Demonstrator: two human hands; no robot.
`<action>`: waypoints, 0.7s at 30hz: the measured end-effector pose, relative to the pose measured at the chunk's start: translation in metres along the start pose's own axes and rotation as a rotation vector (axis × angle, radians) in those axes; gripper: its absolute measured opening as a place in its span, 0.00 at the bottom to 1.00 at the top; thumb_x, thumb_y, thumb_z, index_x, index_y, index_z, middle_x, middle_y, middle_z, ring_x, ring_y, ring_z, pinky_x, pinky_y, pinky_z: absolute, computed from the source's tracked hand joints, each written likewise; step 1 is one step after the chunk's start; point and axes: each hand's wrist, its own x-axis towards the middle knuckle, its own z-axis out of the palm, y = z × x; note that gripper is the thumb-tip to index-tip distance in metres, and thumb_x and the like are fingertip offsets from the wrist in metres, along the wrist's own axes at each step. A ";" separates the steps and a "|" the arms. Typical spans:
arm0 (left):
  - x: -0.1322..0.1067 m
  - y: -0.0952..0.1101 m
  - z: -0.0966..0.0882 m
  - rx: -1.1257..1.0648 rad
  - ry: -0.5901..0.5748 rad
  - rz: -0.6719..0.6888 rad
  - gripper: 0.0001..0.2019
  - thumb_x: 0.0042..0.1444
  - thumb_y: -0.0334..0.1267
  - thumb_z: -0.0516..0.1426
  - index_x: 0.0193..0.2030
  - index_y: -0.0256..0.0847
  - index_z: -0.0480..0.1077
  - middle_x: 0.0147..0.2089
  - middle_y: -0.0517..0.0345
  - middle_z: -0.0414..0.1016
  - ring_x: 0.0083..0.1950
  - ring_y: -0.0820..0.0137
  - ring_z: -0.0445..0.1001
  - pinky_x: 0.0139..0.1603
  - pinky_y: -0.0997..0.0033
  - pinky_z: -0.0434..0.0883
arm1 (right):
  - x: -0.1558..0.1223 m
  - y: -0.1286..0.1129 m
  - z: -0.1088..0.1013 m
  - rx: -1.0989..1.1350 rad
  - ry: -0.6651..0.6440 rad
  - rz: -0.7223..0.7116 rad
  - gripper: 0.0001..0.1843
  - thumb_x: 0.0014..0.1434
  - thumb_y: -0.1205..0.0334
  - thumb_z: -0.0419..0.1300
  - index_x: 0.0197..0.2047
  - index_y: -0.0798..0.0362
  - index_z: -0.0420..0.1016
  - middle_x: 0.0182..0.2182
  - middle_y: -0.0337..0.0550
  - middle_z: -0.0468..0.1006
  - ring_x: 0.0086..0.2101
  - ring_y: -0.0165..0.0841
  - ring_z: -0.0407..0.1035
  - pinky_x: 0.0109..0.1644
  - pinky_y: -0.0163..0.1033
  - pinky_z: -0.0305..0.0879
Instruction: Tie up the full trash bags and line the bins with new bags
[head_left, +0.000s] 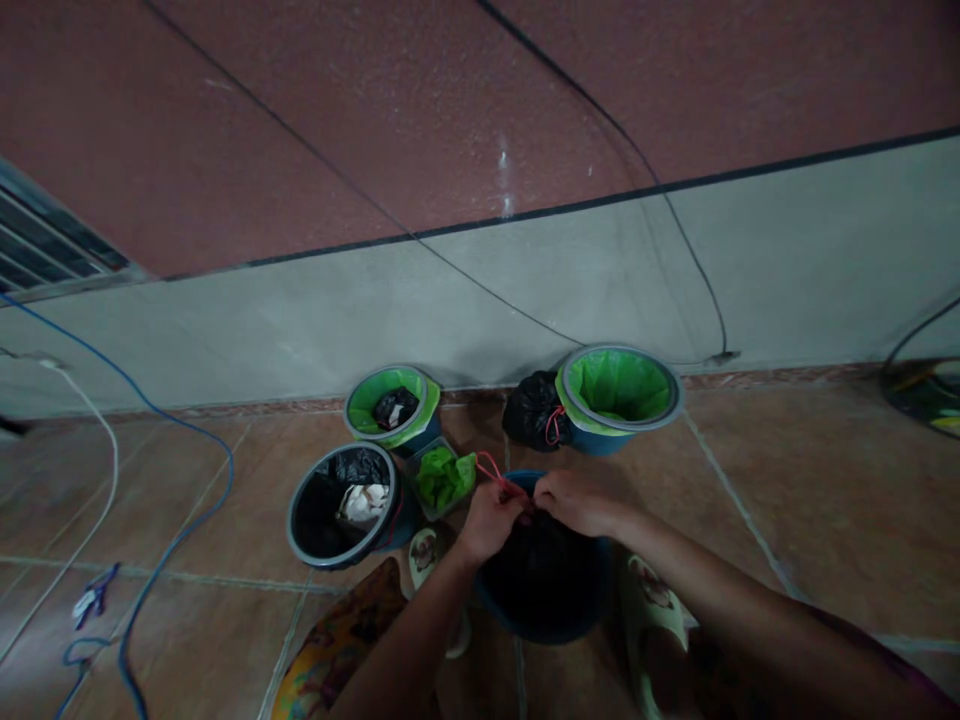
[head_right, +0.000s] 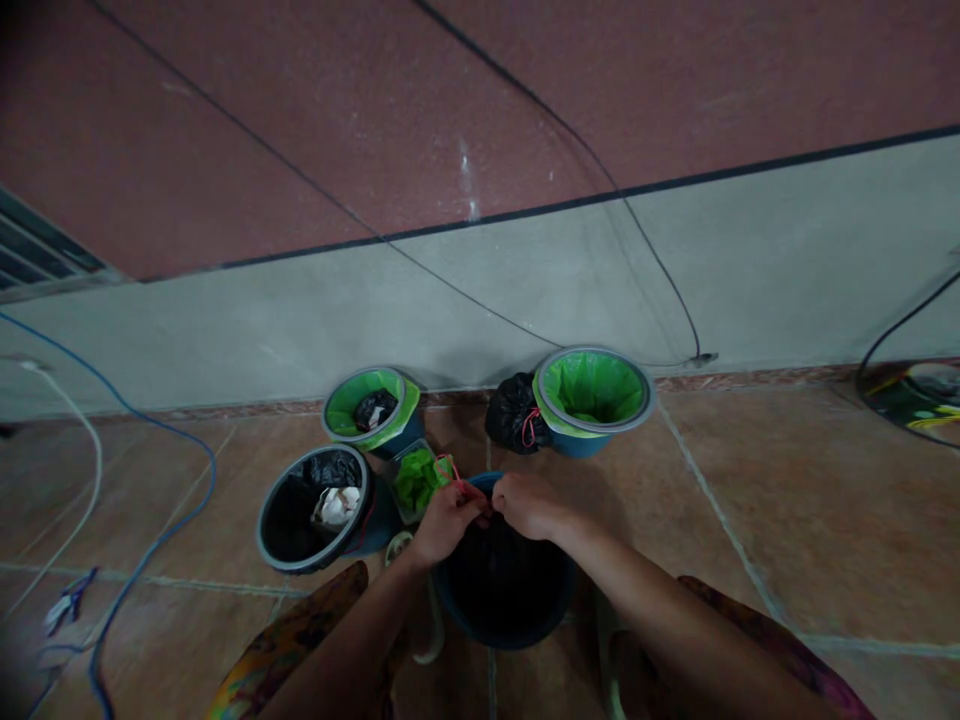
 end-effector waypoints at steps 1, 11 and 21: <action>-0.001 0.001 0.000 -0.043 0.010 -0.033 0.04 0.47 0.35 0.59 0.27 0.37 0.72 0.26 0.59 0.77 0.27 0.72 0.74 0.32 0.71 0.69 | -0.001 -0.001 -0.002 0.009 -0.004 -0.003 0.16 0.60 0.66 0.51 0.31 0.53 0.81 0.29 0.45 0.80 0.30 0.32 0.70 0.31 0.36 0.51; -0.002 0.003 -0.006 0.208 0.012 0.087 0.03 0.40 0.28 0.59 0.23 0.38 0.73 0.24 0.62 0.74 0.29 0.72 0.71 0.33 0.72 0.66 | 0.000 0.006 0.011 -0.035 -0.119 -0.015 0.13 0.57 0.66 0.54 0.32 0.53 0.81 0.31 0.46 0.82 0.32 0.33 0.73 0.31 0.36 0.55; -0.007 0.000 0.006 0.301 0.104 0.417 0.12 0.50 0.24 0.52 0.36 0.40 0.74 0.37 0.58 0.77 0.41 0.71 0.75 0.46 0.70 0.72 | 0.000 -0.004 0.006 -0.023 -0.001 0.051 0.15 0.60 0.70 0.50 0.43 0.55 0.77 0.41 0.53 0.82 0.39 0.38 0.75 0.37 0.37 0.57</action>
